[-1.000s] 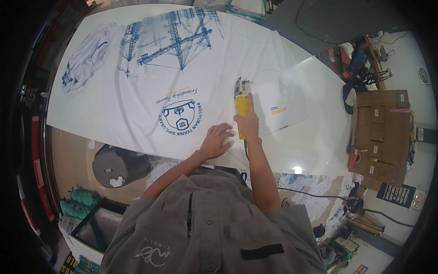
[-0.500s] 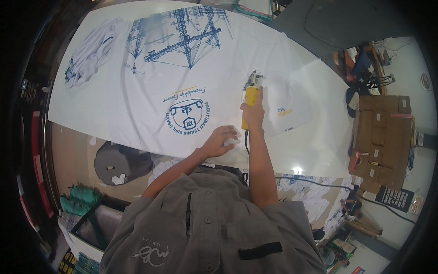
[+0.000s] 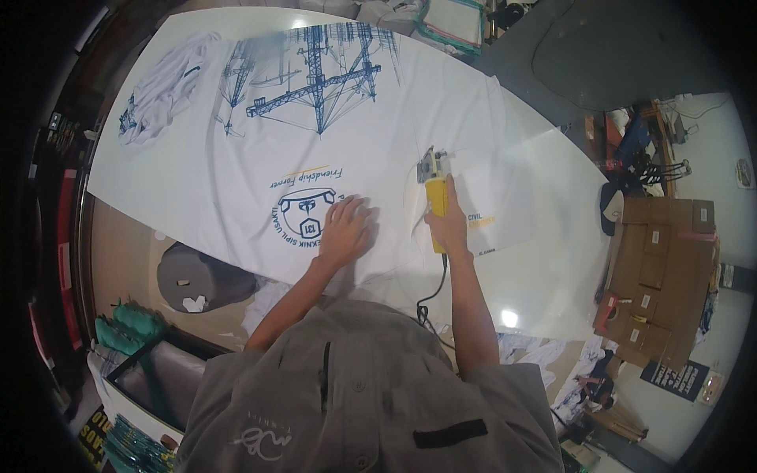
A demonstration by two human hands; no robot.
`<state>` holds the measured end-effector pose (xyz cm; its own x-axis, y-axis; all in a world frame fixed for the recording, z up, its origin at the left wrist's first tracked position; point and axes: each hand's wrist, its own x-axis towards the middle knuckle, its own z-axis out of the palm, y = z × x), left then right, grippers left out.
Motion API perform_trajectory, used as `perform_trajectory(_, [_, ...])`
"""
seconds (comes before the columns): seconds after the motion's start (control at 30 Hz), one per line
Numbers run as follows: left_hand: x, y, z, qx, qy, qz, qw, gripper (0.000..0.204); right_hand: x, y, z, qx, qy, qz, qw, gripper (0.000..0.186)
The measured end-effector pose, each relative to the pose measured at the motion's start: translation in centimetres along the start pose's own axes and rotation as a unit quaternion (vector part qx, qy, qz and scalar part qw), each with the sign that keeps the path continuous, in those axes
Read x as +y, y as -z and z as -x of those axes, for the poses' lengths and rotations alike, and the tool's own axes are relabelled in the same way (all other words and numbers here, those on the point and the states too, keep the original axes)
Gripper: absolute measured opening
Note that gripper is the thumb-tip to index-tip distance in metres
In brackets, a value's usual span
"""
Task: The person uses a yellow electric fabric cutter to cut white t-shirts on a large white table. They align the shirts, cut along the printed outlines, and remove the cut pieces. The person repeats this process for multiple shirts.
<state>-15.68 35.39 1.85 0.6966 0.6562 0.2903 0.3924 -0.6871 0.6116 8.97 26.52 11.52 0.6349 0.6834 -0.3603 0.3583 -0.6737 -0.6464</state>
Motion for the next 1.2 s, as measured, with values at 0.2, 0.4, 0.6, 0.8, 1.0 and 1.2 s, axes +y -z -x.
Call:
perform_trajectory(0.2, [-0.9, 0.2, 0.3, -0.045, 0.013, -0.080, 0.996, 0.034, 0.9, 1.5, -1.8, -0.041, 0.037, -0.005, 0.998, 0.108])
perform_trajectory(0.4, [-0.7, 0.2, 0.0, -0.065, 0.037, -0.080, 0.994, 0.035, -0.2, 1.7, -4.6, -0.047, 0.038, -0.007, 0.998, 0.105])
perform_trajectory(0.6, [-0.8, 0.1, 0.0, -0.077, 0.040, -0.094, 0.992, 0.038, -2.5, 1.6, -8.2, -0.042, 0.051, 0.015, 0.998, 0.105])
perform_trajectory(0.8, [-0.8, 0.2, 0.0, -0.080, 0.042, -0.101, 0.991, 0.038, -5.4, 1.0, -12.5, -0.031, 0.067, 0.025, 0.997, 0.106])
perform_trajectory(1.0, [-0.7, 0.5, -0.3, -0.092, 0.053, -0.092, 0.990, 0.037, -8.3, 1.0, -17.0, -0.030, 0.060, 0.039, 0.997, 0.108])
perform_trajectory(1.2, [-0.6, 0.8, -0.5, -0.094, 0.058, -0.083, 0.990, 0.036, -10.2, 0.1, -21.8, -0.008, 0.077, 0.059, 0.995, 0.113])
